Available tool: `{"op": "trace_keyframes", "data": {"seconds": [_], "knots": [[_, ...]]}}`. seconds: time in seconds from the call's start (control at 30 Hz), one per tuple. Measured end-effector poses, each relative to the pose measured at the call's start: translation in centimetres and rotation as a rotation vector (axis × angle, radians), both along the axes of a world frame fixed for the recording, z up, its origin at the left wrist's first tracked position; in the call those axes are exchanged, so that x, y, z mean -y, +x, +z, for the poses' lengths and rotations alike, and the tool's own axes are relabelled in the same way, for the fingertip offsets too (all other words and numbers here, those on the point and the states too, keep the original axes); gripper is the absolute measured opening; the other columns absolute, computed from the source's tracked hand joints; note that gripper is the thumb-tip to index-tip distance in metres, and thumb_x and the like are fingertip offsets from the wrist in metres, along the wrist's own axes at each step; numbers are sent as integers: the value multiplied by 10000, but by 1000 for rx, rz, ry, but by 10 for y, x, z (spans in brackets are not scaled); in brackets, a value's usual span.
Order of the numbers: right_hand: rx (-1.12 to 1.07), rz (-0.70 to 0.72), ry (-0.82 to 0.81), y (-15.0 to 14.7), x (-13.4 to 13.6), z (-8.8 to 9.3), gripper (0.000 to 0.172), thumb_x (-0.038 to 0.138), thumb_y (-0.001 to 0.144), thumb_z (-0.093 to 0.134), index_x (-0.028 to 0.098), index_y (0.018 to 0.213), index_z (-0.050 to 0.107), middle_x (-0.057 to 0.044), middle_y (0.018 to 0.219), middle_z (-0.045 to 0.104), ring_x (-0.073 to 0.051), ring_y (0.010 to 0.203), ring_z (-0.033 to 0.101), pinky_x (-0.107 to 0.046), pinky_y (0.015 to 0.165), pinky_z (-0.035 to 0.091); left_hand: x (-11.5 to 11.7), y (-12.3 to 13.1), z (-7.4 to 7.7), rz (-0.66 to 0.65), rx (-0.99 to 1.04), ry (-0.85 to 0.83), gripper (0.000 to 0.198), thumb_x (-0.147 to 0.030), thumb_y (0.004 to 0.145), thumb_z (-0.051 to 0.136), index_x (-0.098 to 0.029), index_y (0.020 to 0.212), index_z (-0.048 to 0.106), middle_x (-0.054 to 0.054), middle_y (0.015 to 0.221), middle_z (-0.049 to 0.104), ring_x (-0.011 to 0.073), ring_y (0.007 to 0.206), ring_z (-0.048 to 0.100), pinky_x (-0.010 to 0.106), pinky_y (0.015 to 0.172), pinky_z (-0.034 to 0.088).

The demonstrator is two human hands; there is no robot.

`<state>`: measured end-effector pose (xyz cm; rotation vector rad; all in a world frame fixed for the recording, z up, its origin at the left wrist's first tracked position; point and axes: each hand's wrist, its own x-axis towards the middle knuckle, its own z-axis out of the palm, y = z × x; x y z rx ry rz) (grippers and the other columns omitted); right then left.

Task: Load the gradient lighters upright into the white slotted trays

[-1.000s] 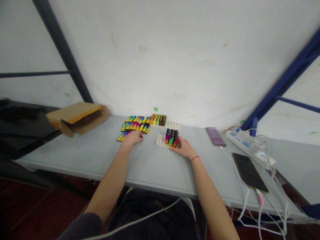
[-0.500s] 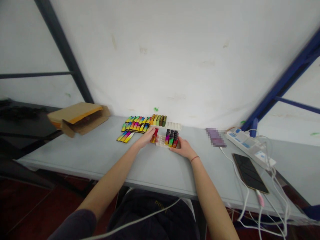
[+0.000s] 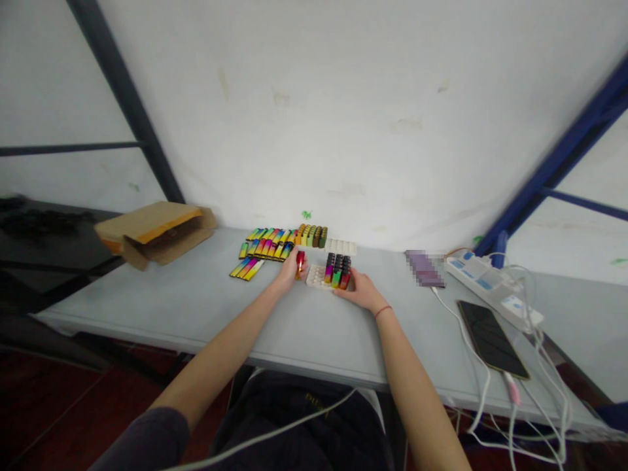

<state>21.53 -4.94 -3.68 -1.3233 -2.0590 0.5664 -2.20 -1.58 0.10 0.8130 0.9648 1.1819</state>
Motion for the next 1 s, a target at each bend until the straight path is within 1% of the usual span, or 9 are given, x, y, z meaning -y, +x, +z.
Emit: {"op": "trace_keyframes", "data": {"seconds": [0.1, 0.2, 0.4, 0.5, 0.63, 0.77, 0.9, 1.0], "knots": [[22, -1, -11, 0, 0, 1, 664, 533, 752, 753, 173, 1272, 552, -117, 1158, 710, -302, 1015, 663, -473, 941, 520, 2, -1, 2, 28, -13, -19, 570, -644, 941, 330, -204, 598, 447, -79, 404, 292, 56, 299, 222, 197, 348, 168], [37, -4, -13, 0, 1, 2, 679, 538, 755, 745, 151, 1276, 544, -130, 1159, 705, -300, 1015, 662, -460, 933, 522, 2, -4, 3, 48, 3, -44, 552, -637, 927, 322, -217, 579, 405, -83, 392, 251, 60, 304, 190, 199, 349, 148], [46, -5, -18, 0, 1, 3, 675, 533, 754, 746, 147, 1269, 540, -137, 1163, 701, -308, 1018, 657, -475, 937, 517, 2, -5, 3, 63, 45, -51, 440, -483, 937, 300, -221, 595, 385, -81, 403, 214, 69, 320, 168, 197, 361, 143], [31, -6, -10, 0, 1, 2, 666, 530, 748, 756, 166, 1265, 546, -128, 1177, 702, -308, 1032, 657, -481, 949, 515, 2, -5, 3, 64, 62, -65, 402, -413, 933, 280, -222, 593, 380, -76, 403, 209, 71, 317, 160, 203, 360, 143], [17, -10, -10, -1, 2, 3, 649, 529, 749, 758, 174, 1254, 558, -121, 1162, 708, -304, 1018, 662, -478, 935, 522, 1, -5, 4, 41, 86, -62, 402, -441, 922, 315, -222, 592, 385, -77, 404, 233, 67, 315, 170, 206, 360, 139], [19, -14, -15, -1, 3, 4, 646, 528, 747, 759, 159, 1243, 568, -121, 1117, 716, -304, 977, 667, -468, 901, 531, 0, -3, 4, 32, 105, -19, 406, -458, 917, 324, -216, 604, 416, -71, 413, 275, 70, 324, 218, 203, 359, 175], [15, 0, -16, -1, 2, 4, 666, 535, 750, 755, 153, 1258, 559, -122, 1130, 712, -300, 984, 665, -459, 902, 532, -2, 0, 3, 14, 144, 29, 375, -429, 910, 340, -210, 620, 433, -58, 429, 335, 80, 348, 302, 202, 376, 262], [9, 6, -15, -1, 2, 3, 667, 532, 753, 753, 155, 1266, 552, -126, 1150, 709, -300, 1001, 664, -461, 917, 528, -4, 1, 2, 24, 166, 46, 370, -458, 916, 343, -210, 658, 437, -67, 456, 350, 79, 363, 341, 201, 399, 316]]}}
